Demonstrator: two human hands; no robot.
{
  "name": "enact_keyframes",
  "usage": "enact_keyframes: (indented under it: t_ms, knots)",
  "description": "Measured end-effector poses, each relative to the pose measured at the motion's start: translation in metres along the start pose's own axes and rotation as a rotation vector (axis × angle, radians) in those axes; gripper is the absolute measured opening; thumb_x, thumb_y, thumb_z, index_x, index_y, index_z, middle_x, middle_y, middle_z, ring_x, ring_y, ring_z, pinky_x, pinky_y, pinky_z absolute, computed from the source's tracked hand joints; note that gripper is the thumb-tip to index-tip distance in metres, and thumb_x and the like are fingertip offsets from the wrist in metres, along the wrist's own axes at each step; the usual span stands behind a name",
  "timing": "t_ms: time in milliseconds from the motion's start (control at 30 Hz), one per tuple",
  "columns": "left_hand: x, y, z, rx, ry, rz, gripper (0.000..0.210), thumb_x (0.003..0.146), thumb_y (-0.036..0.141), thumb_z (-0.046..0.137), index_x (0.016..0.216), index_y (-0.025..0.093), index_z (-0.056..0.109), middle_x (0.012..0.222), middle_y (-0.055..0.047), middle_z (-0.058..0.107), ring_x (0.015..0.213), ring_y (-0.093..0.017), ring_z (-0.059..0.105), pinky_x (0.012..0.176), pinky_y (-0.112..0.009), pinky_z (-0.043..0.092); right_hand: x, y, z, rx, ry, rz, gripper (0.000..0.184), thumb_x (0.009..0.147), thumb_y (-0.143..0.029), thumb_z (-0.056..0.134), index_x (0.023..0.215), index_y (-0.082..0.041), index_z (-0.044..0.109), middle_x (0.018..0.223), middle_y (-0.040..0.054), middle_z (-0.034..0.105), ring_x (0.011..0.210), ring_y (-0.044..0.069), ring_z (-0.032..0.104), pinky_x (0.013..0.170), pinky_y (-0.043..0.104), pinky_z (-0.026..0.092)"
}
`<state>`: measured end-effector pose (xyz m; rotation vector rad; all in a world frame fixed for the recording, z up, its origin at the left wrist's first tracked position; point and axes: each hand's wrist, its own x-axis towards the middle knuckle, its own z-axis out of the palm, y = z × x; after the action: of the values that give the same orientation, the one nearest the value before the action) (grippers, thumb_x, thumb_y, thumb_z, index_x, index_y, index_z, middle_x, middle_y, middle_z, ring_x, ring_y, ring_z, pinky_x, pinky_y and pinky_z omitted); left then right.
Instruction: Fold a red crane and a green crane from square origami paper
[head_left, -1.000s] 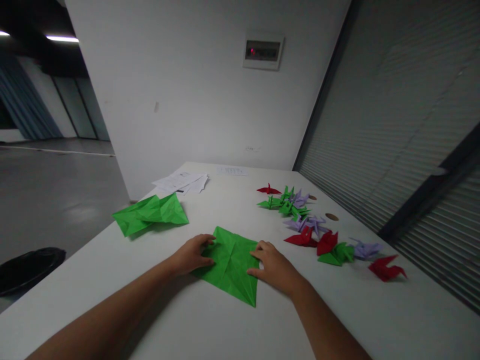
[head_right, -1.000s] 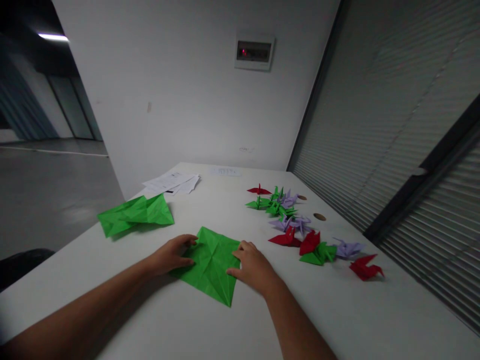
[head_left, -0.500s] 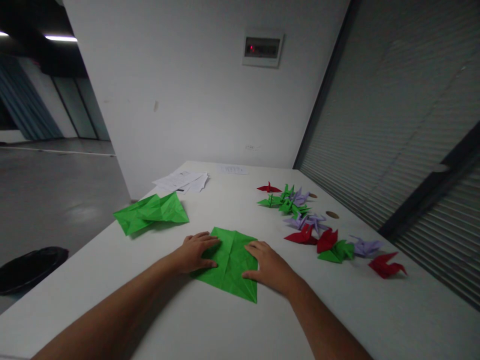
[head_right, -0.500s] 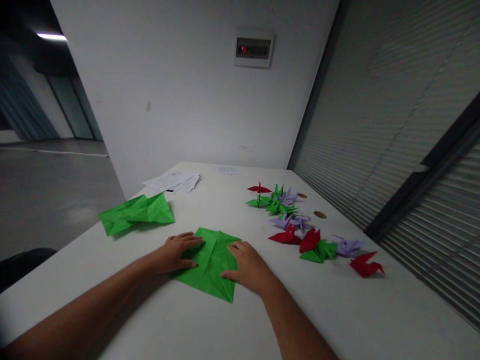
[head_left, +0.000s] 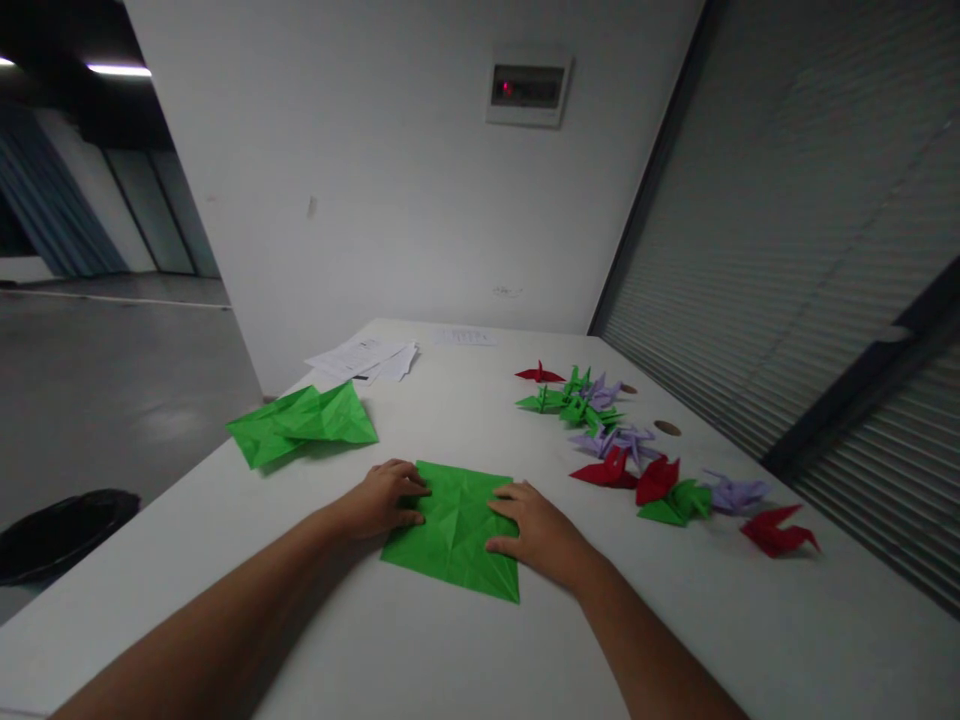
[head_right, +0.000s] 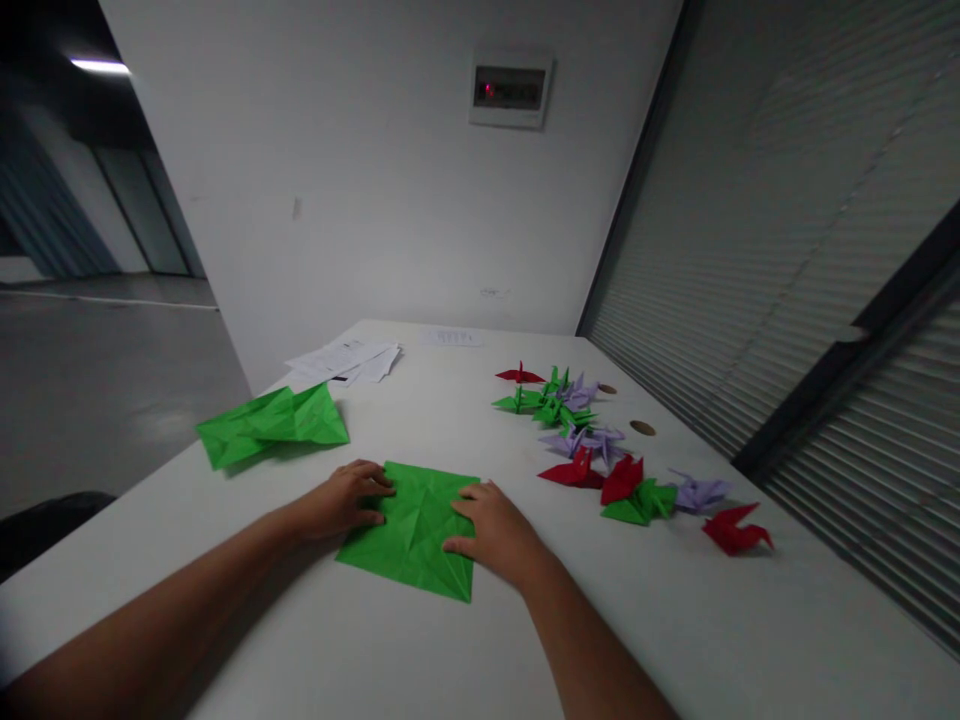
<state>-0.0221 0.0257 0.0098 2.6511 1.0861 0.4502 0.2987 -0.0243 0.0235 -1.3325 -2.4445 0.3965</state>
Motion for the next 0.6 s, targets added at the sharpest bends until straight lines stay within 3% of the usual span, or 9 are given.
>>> enact_keyframes:
  t_ms: [200, 367, 600]
  knots:
    - [0.003, 0.003, 0.007, -0.061, 0.133, -0.004, 0.012, 0.081, 0.027, 0.08, 0.092, 0.024, 0.081, 0.097, -0.008, 0.071, 0.095, -0.024, 0.064, 0.085, -0.033, 0.048, 0.006, 0.003, 0.01, 0.035, 0.104, -0.092, 0.027, 0.079, -0.029, 0.084, 0.104, -0.02, 0.079, 0.111, 0.0115, 0.076, 0.106, 0.027, 0.068, 0.11, 0.05, 0.041]
    - [0.003, 0.007, 0.01, -0.082, 0.227, 0.062, 0.005, 0.084, 0.021, 0.075, 0.085, 0.022, 0.079, 0.091, -0.007, 0.07, 0.088, -0.021, 0.065, 0.08, -0.029, 0.049, 0.011, 0.003, 0.017, 0.011, 0.175, -0.134, 0.005, 0.082, -0.016, 0.079, 0.087, -0.019, 0.078, 0.088, 0.0063, 0.077, 0.089, 0.024, 0.069, 0.098, 0.044, 0.049]
    - [0.003, 0.019, 0.007, -0.149, 0.32, 0.115, 0.013, 0.088, 0.014, 0.066, 0.093, 0.02, 0.076, 0.092, -0.007, 0.071, 0.085, -0.018, 0.067, 0.077, -0.027, 0.053, 0.01, -0.003, 0.016, 0.12, 0.332, -0.127, 0.014, 0.084, -0.006, 0.071, 0.087, -0.018, 0.076, 0.091, 0.007, 0.077, 0.085, 0.022, 0.07, 0.081, 0.035, 0.056]
